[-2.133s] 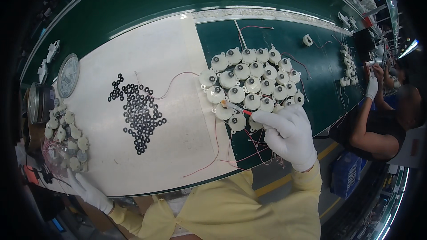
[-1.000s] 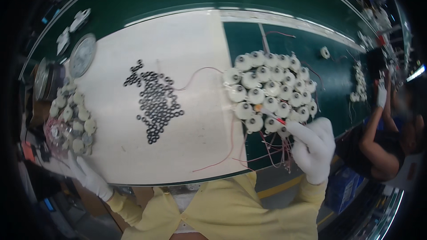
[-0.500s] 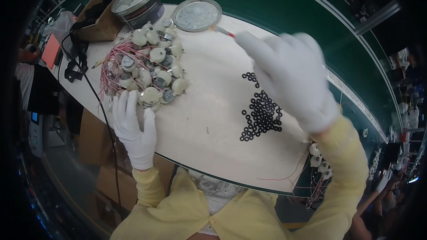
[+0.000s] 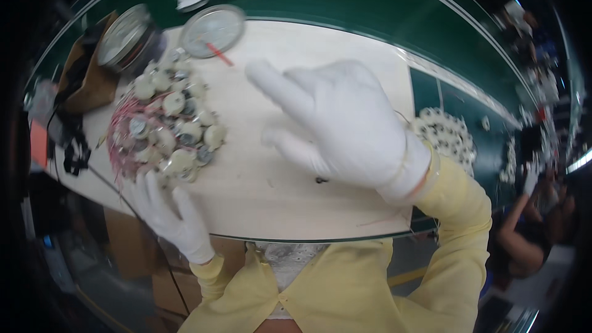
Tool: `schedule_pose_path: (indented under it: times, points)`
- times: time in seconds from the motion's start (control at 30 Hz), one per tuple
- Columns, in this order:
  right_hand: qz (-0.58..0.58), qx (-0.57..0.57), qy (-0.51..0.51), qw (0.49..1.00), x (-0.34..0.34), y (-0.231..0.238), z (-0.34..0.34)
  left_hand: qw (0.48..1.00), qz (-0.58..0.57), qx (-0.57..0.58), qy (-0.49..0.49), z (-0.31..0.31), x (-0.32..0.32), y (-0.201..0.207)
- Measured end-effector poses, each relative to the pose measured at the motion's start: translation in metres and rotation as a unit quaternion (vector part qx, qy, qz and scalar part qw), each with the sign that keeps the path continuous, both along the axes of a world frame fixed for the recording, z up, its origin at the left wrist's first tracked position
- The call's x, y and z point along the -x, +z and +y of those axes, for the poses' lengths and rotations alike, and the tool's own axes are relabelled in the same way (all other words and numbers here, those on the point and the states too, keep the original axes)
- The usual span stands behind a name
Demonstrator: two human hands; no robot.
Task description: The person assembles small white circular electronic components by inserting black washers into their centers. They then use a red-handled brush to apply a white substance from a container onto the components. The person handles the components one at a time, placing them on a green workbench.
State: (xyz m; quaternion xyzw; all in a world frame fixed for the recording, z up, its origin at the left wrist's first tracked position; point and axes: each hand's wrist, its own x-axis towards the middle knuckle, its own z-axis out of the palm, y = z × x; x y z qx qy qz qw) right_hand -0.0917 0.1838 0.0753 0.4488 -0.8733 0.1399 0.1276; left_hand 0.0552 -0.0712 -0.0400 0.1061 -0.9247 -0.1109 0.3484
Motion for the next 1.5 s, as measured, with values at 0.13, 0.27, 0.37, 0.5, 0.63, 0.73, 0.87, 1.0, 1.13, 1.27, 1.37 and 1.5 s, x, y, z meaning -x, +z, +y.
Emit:
schedule_pose_path:
  times: [0.13,0.27,0.37,0.5,0.63,0.73,0.87,1.0,1.13,1.27,1.37,1.5]
  points:
    - [-0.055,-0.011,-0.127,0.99,-0.084,0.015,0.092,0.991,0.115,-0.058,-0.024,0.001,-0.005,-0.017]
    - [-0.111,0.114,-0.424,0.891,-0.142,0.015,0.2,0.978,0.194,-0.077,-0.012,0.007,-0.008,-0.024]
    - [-0.138,0.188,-0.58,0.78,-0.165,0.004,0.314,0.979,0.193,-0.07,-0.011,0.004,-0.007,-0.031]
    - [-0.139,0.062,-0.632,0.76,-0.142,-0.021,0.407,0.981,0.19,-0.042,0.011,0.005,-0.004,-0.025]
    - [-0.065,-0.021,-0.63,0.773,-0.074,-0.057,0.456,0.98,0.183,-0.054,0.052,0.008,0.0,-0.023]
    - [-0.111,-0.028,-0.646,0.754,-0.026,-0.065,0.454,0.981,0.184,-0.055,0.041,0.005,0.002,-0.021]
    - [-0.148,-0.013,-0.646,0.749,-0.004,-0.073,0.466,0.988,0.145,-0.046,0.014,0.008,0.007,-0.013]
    - [-0.089,0.047,-0.6,0.794,-0.005,-0.062,0.471,0.992,0.124,-0.029,0.018,0.015,0.005,-0.009]
    - [-0.079,0.144,-0.507,0.846,0.007,-0.017,0.45,0.99,0.13,-0.053,0.011,0.022,0.007,-0.007]
    - [-0.067,0.138,-0.402,0.903,0.044,0.021,0.362,0.989,0.116,-0.079,0.054,0.021,0.007,-0.01]
    - [-0.093,0.118,-0.181,0.972,0.087,0.003,0.278,0.984,0.146,-0.075,0.063,0.025,0.005,-0.013]
    - [-0.024,-0.032,-0.017,0.999,0.112,-0.033,0.155,0.974,0.143,-0.159,0.076,0.021,0.0,-0.018]
